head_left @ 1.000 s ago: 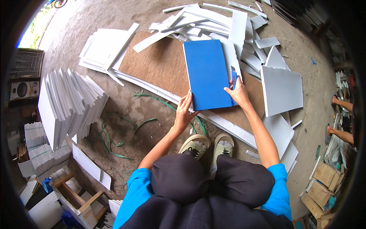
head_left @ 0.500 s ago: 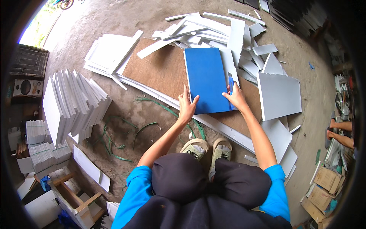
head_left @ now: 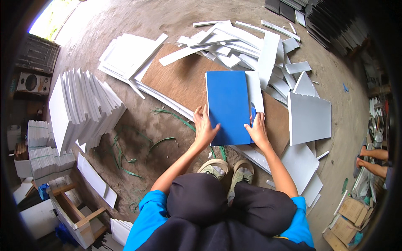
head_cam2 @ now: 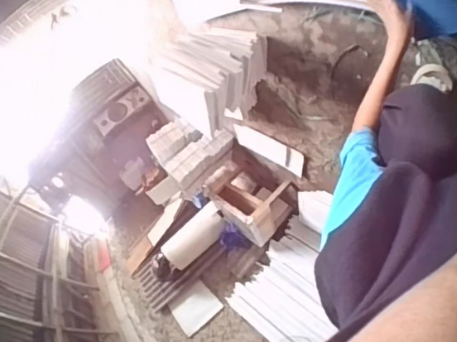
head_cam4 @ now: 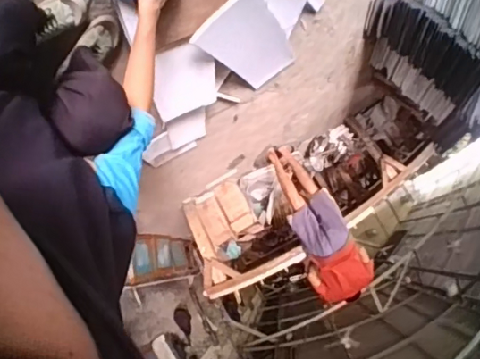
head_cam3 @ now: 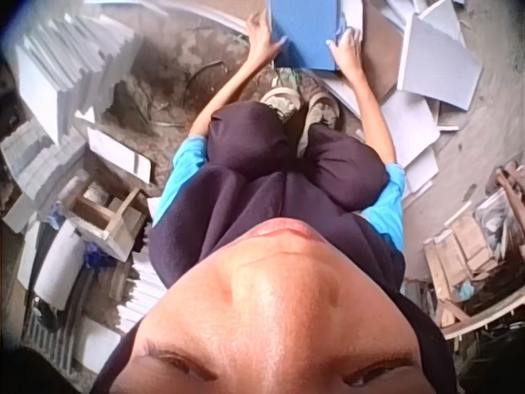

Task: The person sits on the floor and uses a utility knife to cut white foam sheets to size, using a blue rectangular board as a template. They repeatedly align the blue board on the white sheets, trace the edges with the knife, and separate the cut pieces.

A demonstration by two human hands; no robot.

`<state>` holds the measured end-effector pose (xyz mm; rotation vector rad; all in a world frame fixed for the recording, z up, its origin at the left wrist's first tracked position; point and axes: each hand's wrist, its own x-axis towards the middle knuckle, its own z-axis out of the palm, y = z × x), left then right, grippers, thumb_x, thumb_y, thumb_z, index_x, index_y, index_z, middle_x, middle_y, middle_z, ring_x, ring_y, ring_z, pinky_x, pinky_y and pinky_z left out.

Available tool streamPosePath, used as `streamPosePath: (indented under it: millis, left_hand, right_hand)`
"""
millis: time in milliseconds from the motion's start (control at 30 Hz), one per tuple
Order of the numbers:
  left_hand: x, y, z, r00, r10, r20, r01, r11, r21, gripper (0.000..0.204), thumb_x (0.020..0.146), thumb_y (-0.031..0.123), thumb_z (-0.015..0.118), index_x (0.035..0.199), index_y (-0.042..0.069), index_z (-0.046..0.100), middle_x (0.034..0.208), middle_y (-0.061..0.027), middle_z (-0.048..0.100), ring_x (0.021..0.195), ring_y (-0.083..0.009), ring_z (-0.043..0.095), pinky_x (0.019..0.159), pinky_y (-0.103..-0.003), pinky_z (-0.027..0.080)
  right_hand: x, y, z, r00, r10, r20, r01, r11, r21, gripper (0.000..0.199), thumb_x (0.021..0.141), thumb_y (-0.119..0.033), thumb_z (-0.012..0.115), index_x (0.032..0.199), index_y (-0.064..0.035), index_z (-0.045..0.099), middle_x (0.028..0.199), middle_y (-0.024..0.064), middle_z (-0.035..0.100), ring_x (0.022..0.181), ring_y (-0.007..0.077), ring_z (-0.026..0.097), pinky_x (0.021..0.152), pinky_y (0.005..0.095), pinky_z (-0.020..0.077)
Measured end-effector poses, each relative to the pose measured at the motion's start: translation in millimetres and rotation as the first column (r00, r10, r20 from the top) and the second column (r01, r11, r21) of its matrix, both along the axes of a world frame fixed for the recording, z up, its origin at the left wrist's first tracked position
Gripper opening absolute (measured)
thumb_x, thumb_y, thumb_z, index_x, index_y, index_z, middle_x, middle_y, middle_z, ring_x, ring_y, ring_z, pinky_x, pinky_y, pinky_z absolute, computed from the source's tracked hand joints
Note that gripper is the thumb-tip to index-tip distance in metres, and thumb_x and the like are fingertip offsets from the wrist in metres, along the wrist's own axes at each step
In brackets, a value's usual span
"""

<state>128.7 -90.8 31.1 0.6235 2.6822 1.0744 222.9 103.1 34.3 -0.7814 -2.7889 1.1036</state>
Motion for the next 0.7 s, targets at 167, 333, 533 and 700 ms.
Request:
streamPosePath:
  millis: [167,333,533,700]
  left_hand:
    - [-55,29,-16,0.993,0.06,0.106,-0.092,0.938,0.333,0.096,0.073,0.022,0.068,0.135,-0.006,0.002,0.133,-0.0257,0.023,0.12,-0.0387,0.025,0.102,-0.043,0.022]
    - [-56,46,-33,0.993,0.103,0.057,-0.117,0.92,0.374,0.094,0.07,0.011,0.067,0.137,-0.004,0.002,0.139,-0.0195,0.022,0.119,-0.0321,0.025,0.105,-0.037,0.017]
    - [-53,47,-33,0.992,0.125,0.034,-0.128,0.904,0.407,0.091,0.068,0.006,0.065,0.137,-0.003,0.006,0.128,-0.0235,0.029,0.116,-0.0347,0.026,0.102,-0.038,0.021]
    - [-53,44,-27,0.994,0.11,0.01,-0.106,0.924,0.368,0.086,0.069,0.007,0.063,0.137,-0.001,0.011,0.132,-0.0234,0.025,0.117,-0.0361,0.026,0.102,-0.04,0.022]
  right_hand:
    - [-12,4,13,0.978,0.185,-0.093,-0.191,0.98,-0.062,0.07,0.066,0.005,0.061,0.126,0.0021,0.025,0.124,0.016,0.031,0.099,0.03,0.046,0.09,0.0386,0.0375]
    - [-19,9,20,0.956,0.281,-0.085,-0.291,0.944,-0.153,0.084,0.064,0.007,0.058,0.135,-0.0011,0.015,0.129,0.0133,0.03,0.095,0.025,0.046,0.089,0.0357,0.038]
    - [-20,11,22,0.955,0.285,-0.078,-0.296,0.928,-0.225,0.085,0.063,0.009,0.057,0.136,-0.0042,0.016,0.129,0.0105,0.03,0.093,0.0223,0.044,0.088,0.0331,0.0382]
    - [-22,9,24,0.951,0.302,-0.068,-0.31,0.922,-0.234,0.085,0.062,0.008,0.057,0.136,-0.0026,0.016,0.133,0.0113,0.026,0.094,0.0233,0.043,0.087,0.0339,0.0378]
